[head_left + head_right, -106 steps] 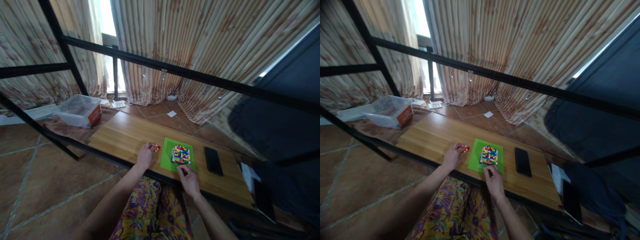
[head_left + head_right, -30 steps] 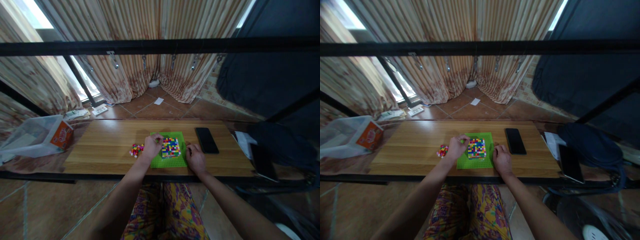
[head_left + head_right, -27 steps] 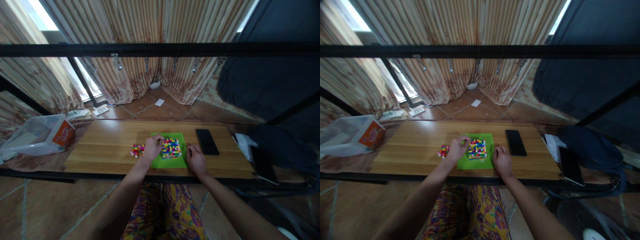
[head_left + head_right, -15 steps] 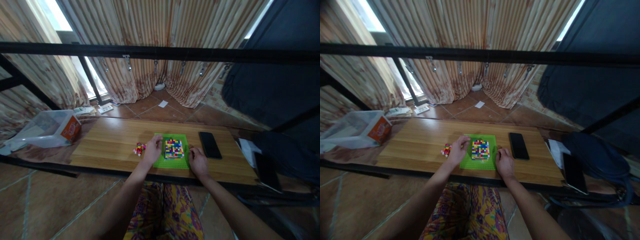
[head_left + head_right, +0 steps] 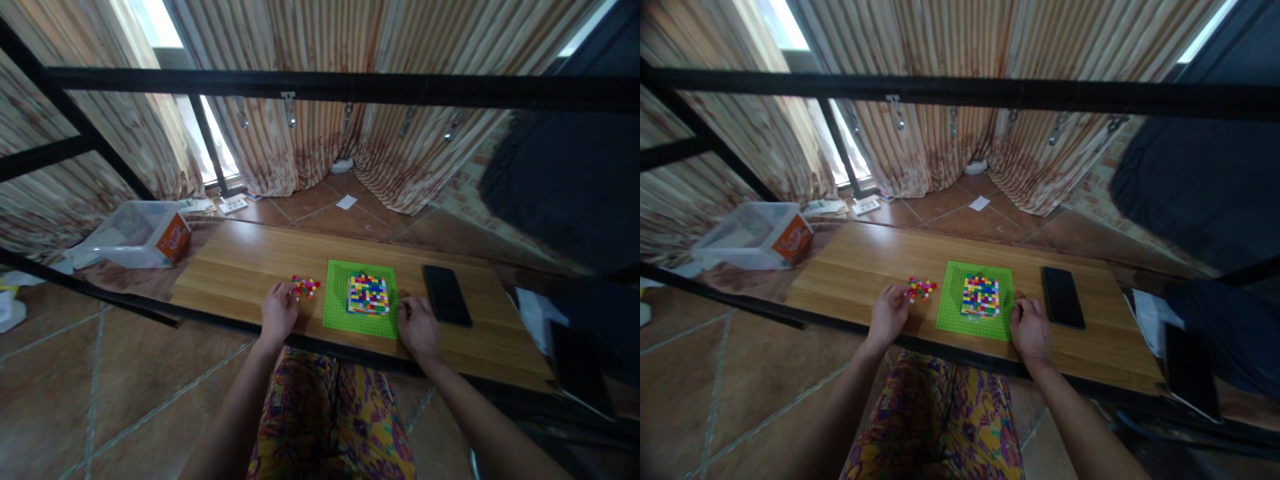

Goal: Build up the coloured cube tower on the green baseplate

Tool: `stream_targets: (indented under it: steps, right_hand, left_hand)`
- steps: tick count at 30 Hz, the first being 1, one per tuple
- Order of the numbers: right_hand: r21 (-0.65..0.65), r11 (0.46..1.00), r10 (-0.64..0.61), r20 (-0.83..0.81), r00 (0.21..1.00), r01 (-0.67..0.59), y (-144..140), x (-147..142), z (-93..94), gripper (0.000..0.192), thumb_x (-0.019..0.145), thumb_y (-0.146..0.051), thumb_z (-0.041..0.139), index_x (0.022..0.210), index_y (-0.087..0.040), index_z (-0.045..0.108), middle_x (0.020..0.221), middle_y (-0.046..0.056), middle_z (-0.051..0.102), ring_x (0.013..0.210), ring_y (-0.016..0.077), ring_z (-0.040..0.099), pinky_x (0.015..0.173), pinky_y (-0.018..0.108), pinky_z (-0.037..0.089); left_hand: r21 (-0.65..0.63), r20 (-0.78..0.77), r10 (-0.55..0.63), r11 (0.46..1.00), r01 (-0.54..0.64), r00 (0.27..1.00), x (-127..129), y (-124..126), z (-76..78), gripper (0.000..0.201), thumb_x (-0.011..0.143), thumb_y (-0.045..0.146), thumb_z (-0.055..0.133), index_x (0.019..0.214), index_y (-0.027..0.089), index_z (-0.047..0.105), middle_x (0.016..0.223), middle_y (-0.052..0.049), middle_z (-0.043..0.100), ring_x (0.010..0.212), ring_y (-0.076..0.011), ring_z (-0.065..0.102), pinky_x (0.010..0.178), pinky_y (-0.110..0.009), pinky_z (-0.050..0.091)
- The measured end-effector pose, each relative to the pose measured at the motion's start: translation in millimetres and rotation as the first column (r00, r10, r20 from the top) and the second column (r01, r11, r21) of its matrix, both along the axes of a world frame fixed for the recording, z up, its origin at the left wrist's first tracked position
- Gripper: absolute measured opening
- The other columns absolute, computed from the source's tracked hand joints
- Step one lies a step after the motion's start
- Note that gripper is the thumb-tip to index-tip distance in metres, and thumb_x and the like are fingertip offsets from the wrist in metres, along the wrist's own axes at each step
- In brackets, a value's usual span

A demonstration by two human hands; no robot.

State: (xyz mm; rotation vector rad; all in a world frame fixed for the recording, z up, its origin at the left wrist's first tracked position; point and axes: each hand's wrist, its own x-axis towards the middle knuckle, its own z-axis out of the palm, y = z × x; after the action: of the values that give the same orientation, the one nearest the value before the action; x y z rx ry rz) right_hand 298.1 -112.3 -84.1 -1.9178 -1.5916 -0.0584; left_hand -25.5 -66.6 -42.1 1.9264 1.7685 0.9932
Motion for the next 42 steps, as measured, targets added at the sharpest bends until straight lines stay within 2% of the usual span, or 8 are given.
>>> stream_targets:
  steps: [6, 11, 19, 23, 27, 34, 37, 42]
  right_hand:
    - [0.017, 1.000, 0.003, 0.003, 1.000, -0.003, -0.3, 1.0, -1.4, 0.021, 0.090, -0.031, 0.043, 0.084, -0.021, 0.061, 0.085, 0.007, 0.059, 0.079, 0.0204, 0.055, 0.073, 0.031, 0.043]
    - [-0.012, 1.000, -0.005, 0.007, 1.000, 0.005, -0.5, 0.1, 0.2, 0.022, 0.090, -0.031, 0.042, 0.085, -0.021, 0.061, 0.086, 0.007, 0.059, 0.080, 0.0205, 0.055, 0.074, 0.032, 0.043]
    - [-0.027, 1.000, -0.007, -0.004, 1.000, 0.007, -0.2, -0.8, 0.5, 0.021, 0.090, -0.029, 0.042, 0.084, -0.021, 0.060, 0.088, 0.007, 0.059, 0.082, 0.0204, 0.056, 0.077, 0.032, 0.043]
    - [-0.018, 1.000, -0.002, -0.009, 1.000, 0.002, 0.0, -1.4, 0.5, 0.021, 0.090, -0.029, 0.042, 0.084, -0.020, 0.060, 0.087, 0.006, 0.059, 0.080, 0.0196, 0.055, 0.075, 0.031, 0.042]
    - [-0.019, 1.000, -0.008, -0.012, 1.000, 0.008, 0.1, -2.1, 1.8, 0.022, 0.091, -0.030, 0.042, 0.085, -0.020, 0.061, 0.087, 0.006, 0.059, 0.078, 0.0189, 0.055, 0.074, 0.030, 0.042]
    - [-0.016, 1.000, -0.013, -0.003, 1.000, 0.013, 0.0, -1.8, 2.4, 0.023, 0.091, -0.030, 0.042, 0.084, -0.020, 0.061, 0.085, 0.005, 0.058, 0.077, 0.0186, 0.055, 0.073, 0.030, 0.041]
    - [-0.015, 1.000, -0.006, -0.008, 1.000, 0.005, -0.2, -1.9, 2.3, 0.022, 0.091, -0.029, 0.042, 0.084, -0.020, 0.061, 0.085, 0.005, 0.058, 0.079, 0.0190, 0.055, 0.075, 0.030, 0.042]
    - [-0.034, 0.999, -0.016, -0.015, 1.000, 0.015, -0.3, -3.1, 4.3, 0.022, 0.091, -0.029, 0.042, 0.085, -0.020, 0.061, 0.087, 0.006, 0.058, 0.080, 0.0192, 0.056, 0.075, 0.030, 0.042]
  left_hand:
    - [0.045, -0.236, -0.146, 0.986, 0.160, 0.961, 33.5, 17.9, 7.2, 0.018, 0.084, 0.016, 0.057, 0.095, 0.021, 0.070, 0.108, -0.010, 0.067, 0.105, -0.0262, 0.058, 0.096, -0.041, 0.046]
    - [-0.016, -0.371, -0.111, 0.993, 0.113, 0.922, 52.4, 28.7, 9.1, 0.013, 0.084, 0.020, 0.057, 0.087, 0.018, 0.070, 0.107, -0.014, 0.065, 0.102, -0.0307, 0.057, 0.089, -0.046, 0.045]
    - [-0.007, -0.397, -0.083, 0.996, 0.087, 0.914, 53.6, 29.9, 5.0, 0.016, 0.089, 0.021, 0.052, 0.086, 0.017, 0.068, 0.103, -0.013, 0.068, 0.099, -0.0309, 0.060, 0.085, -0.045, 0.045]
    - [-0.006, -0.262, -0.095, 0.995, 0.096, 0.960, 53.8, 24.0, 11.2, 0.015, 0.089, 0.017, 0.051, 0.088, 0.018, 0.066, 0.092, -0.010, 0.070, 0.090, -0.0251, 0.064, 0.082, -0.037, 0.046]
    - [-0.054, 0.037, -0.144, 0.988, 0.146, 0.989, 64.9, 21.4, 16.2, 0.015, 0.088, 0.013, 0.053, 0.090, 0.019, 0.067, 0.083, -0.004, 0.072, 0.078, -0.0175, 0.066, 0.070, -0.027, 0.047]
    - [-0.027, 0.534, -0.143, 0.982, 0.187, 0.833, 95.0, 30.2, 4.8, 0.006, 0.077, 0.013, 0.068, 0.079, 0.018, 0.072, 0.078, -0.002, 0.073, 0.072, -0.0146, 0.067, 0.071, -0.026, 0.052]
    - [-0.058, 0.574, -0.126, 0.979, 0.194, 0.809, 102.1, 33.2, 3.4, 0.012, 0.076, 0.011, 0.070, 0.084, 0.018, 0.076, 0.082, -0.004, 0.074, 0.073, -0.0147, 0.067, 0.074, -0.028, 0.054]
    - [-0.067, 0.504, -0.116, 0.983, 0.173, 0.856, 107.7, 32.2, 11.1, 0.023, 0.078, 0.006, 0.064, 0.091, 0.019, 0.078, 0.086, -0.005, 0.075, 0.077, -0.0152, 0.068, 0.077, -0.030, 0.055]
